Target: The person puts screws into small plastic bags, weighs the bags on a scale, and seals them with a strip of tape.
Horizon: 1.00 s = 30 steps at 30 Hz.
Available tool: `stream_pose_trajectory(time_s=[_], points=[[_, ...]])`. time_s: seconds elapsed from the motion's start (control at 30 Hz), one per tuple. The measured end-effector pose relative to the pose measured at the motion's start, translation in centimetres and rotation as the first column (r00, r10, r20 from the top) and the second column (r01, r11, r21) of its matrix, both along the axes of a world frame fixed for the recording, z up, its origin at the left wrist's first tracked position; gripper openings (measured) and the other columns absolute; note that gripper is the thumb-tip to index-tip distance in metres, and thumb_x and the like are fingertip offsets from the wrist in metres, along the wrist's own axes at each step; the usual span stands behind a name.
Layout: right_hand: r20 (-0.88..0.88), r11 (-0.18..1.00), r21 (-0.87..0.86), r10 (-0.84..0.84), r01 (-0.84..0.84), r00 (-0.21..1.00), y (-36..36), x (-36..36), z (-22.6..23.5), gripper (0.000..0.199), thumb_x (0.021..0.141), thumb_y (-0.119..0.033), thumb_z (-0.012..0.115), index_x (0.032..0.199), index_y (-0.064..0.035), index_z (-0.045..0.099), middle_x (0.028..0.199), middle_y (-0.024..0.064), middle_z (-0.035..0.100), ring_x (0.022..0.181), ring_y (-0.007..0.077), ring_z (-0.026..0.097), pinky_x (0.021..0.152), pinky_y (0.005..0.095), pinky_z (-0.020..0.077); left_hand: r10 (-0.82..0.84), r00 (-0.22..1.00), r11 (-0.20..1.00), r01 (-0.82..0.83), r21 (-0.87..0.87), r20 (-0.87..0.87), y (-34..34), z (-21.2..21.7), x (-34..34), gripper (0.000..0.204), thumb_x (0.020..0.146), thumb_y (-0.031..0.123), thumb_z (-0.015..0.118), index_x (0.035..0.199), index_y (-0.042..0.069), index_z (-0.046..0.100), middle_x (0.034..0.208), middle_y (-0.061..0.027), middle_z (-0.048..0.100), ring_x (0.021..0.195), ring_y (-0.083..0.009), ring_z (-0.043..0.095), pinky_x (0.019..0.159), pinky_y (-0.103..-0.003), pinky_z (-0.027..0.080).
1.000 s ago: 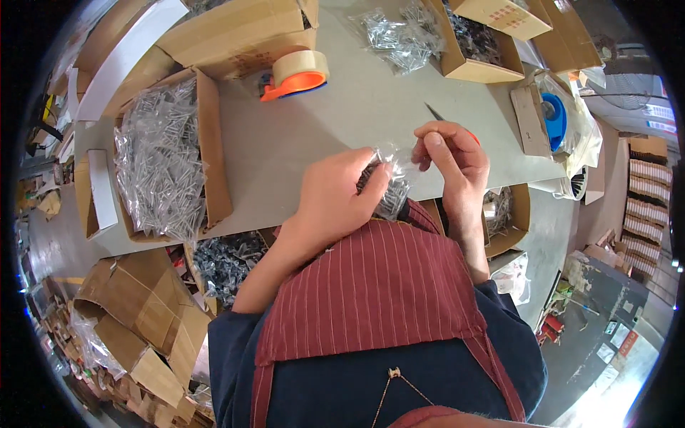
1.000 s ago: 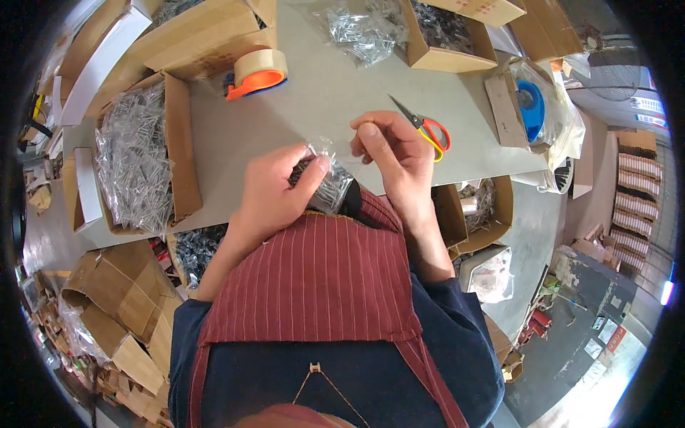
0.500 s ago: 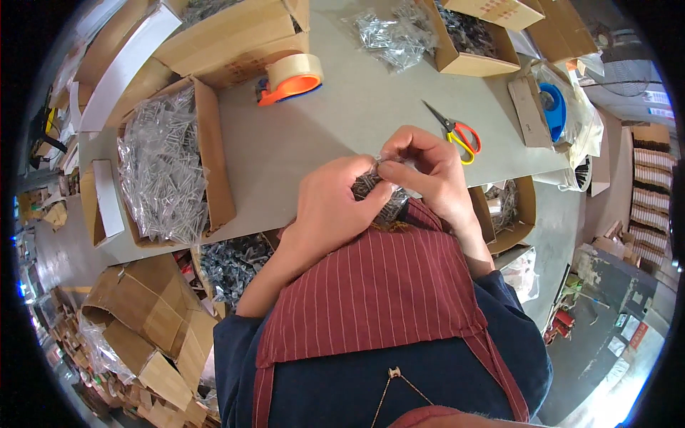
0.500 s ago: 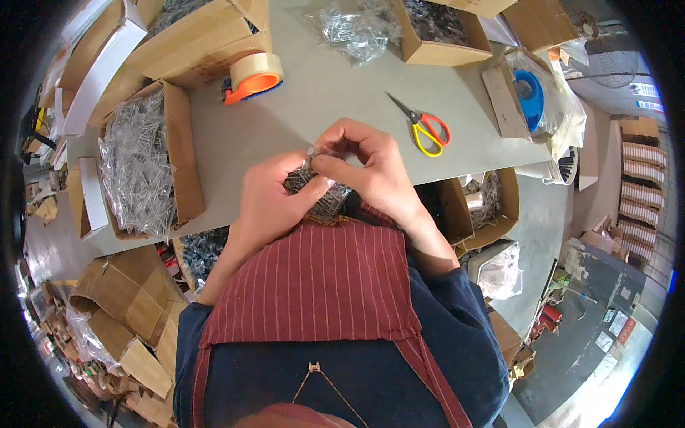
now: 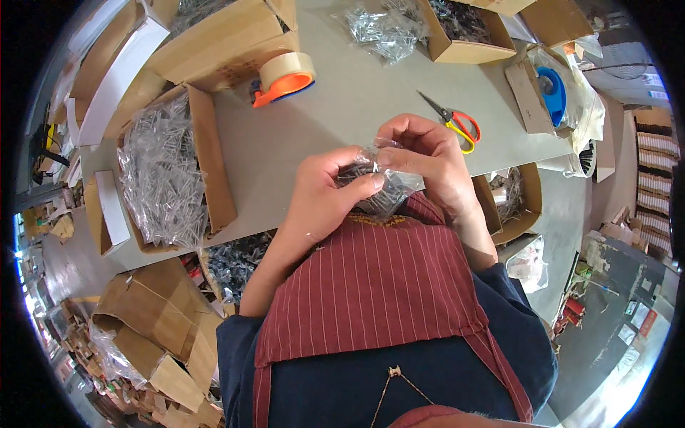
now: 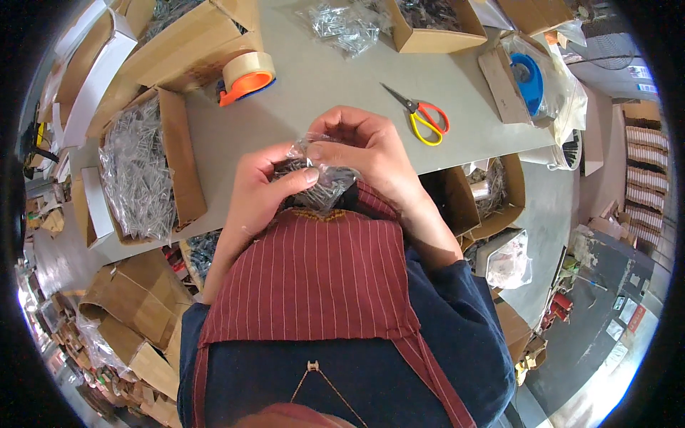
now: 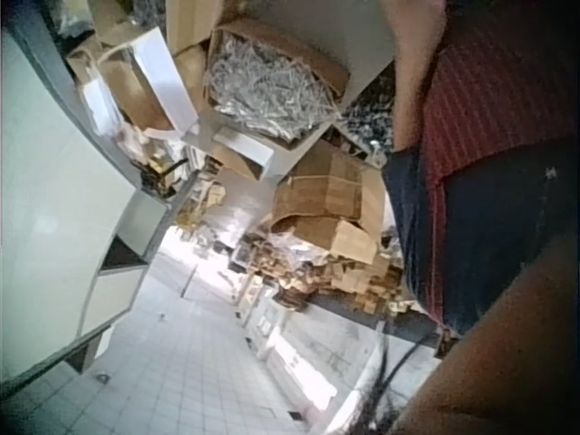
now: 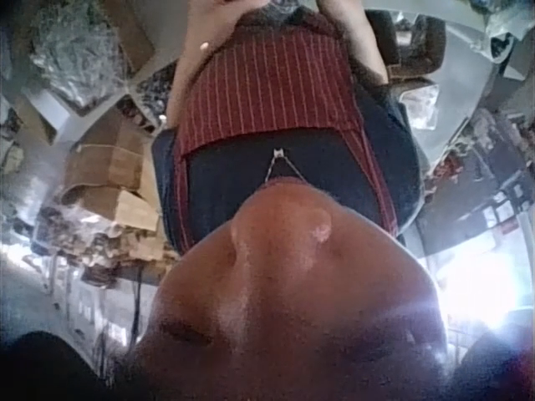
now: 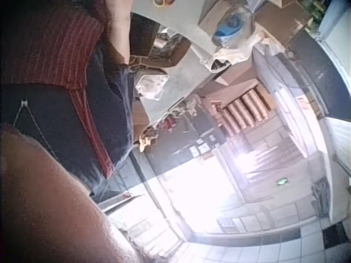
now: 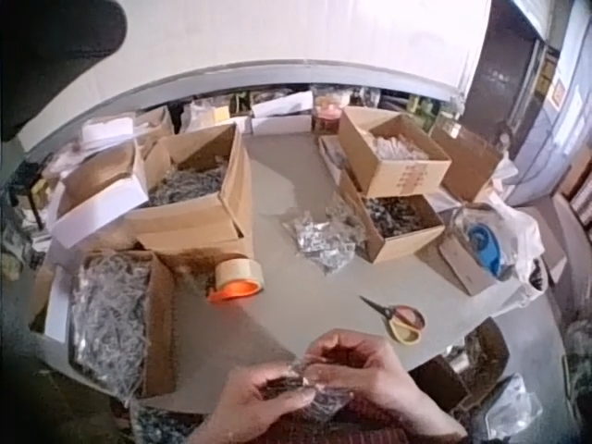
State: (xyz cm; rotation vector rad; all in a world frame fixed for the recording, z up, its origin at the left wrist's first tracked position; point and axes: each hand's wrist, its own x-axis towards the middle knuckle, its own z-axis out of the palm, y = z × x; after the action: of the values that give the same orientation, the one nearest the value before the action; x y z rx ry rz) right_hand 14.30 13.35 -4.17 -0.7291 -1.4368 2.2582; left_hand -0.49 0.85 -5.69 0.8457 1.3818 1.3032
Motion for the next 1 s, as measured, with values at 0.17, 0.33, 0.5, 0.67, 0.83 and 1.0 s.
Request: stream_pose_trajectory(time_s=[0.17,0.33,0.5,0.67,0.83,1.0], points=[[0.004,0.999,-0.045,-0.002,0.002,1.0,-0.2,0.1,0.1,0.02,0.082,0.001,0.069,0.102,0.0006,0.064,0.093,0.004,0.065,0.086,0.0108,0.063,0.079,0.0239,0.0488,0.033,0.999,0.999,-0.034,-0.036,-0.025,0.0,0.3,0.2,0.02,0.081,0.013,0.069,0.094,-0.003,0.069,0.078,-0.0038,0.069,0.074,-0.0072,0.06,0.069,-0.027,0.05],[0.034,1.0,-0.008,0.0,0.0,0.999,-0.2,0.4,0.9,0.025,0.082,0.0,0.068,0.107,0.0003,0.064,0.101,0.0046,0.066,0.095,0.0119,0.062,0.087,0.0259,0.0477,0.039,0.984,0.998,-0.048,-0.047,-0.173,-0.2,0.6,0.5,0.022,0.081,0.018,0.068,0.094,0.0,0.07,0.076,-0.0096,0.069,0.07,-0.0114,0.063,0.067,-0.029,0.05],[-0.01,0.962,0.272,0.041,-0.036,0.999,-0.3,0.5,0.5,0.03,0.086,-0.003,0.067,0.115,0.0005,0.063,0.099,0.003,0.066,0.093,0.0113,0.061,0.087,0.0278,0.0479,-0.003,0.871,0.999,-0.023,-0.048,-0.491,-0.4,1.4,1.0,0.021,0.082,0.022,0.066,0.087,0.002,0.068,0.077,-0.0178,0.066,0.068,-0.0298,0.066,0.062,-0.036,0.05],[0.108,0.916,0.352,0.164,-0.192,0.98,-0.1,0.8,1.5,0.025,0.085,-0.001,0.065,0.11,0.0004,0.063,0.107,0.0045,0.063,0.1,0.0128,0.058,0.092,0.0285,0.0447,0.038,0.814,0.999,-0.021,0.036,-0.579,-0.6,1.8,1.5,0.019,0.082,0.021,0.065,0.083,0.003,0.065,0.074,-0.0162,0.063,0.068,-0.0338,0.063,0.061,-0.04,0.049],[0.059,0.881,0.456,0.107,-0.122,0.993,-0.6,0.9,1.6,0.016,0.087,-0.005,0.066,0.102,-0.0002,0.064,0.094,0.0035,0.066,0.088,0.012,0.061,0.084,0.028,0.048,0.096,0.742,0.991,-0.008,0.134,-0.664,-0.7,1.5,2.0,0.015,0.081,0.019,0.067,0.083,0.005,0.064,0.074,-0.0145,0.062,0.07,-0.0341,0.062,0.061,-0.042,0.049],[0.009,0.891,0.454,0.004,-0.007,1.0,-0.9,1.2,1.7,0.022,0.084,0.002,0.068,0.104,-0.0004,0.06,0.092,0.0029,0.063,0.088,0.0113,0.06,0.083,0.027,0.0485,0.132,0.757,0.981,-0.006,0.195,-0.64,-0.3,1.4,2.1,0.015,0.08,0.017,0.069,0.086,0.004,0.064,0.077,-0.0136,0.063,0.071,-0.0338,0.063,0.063,-0.041,0.05]])
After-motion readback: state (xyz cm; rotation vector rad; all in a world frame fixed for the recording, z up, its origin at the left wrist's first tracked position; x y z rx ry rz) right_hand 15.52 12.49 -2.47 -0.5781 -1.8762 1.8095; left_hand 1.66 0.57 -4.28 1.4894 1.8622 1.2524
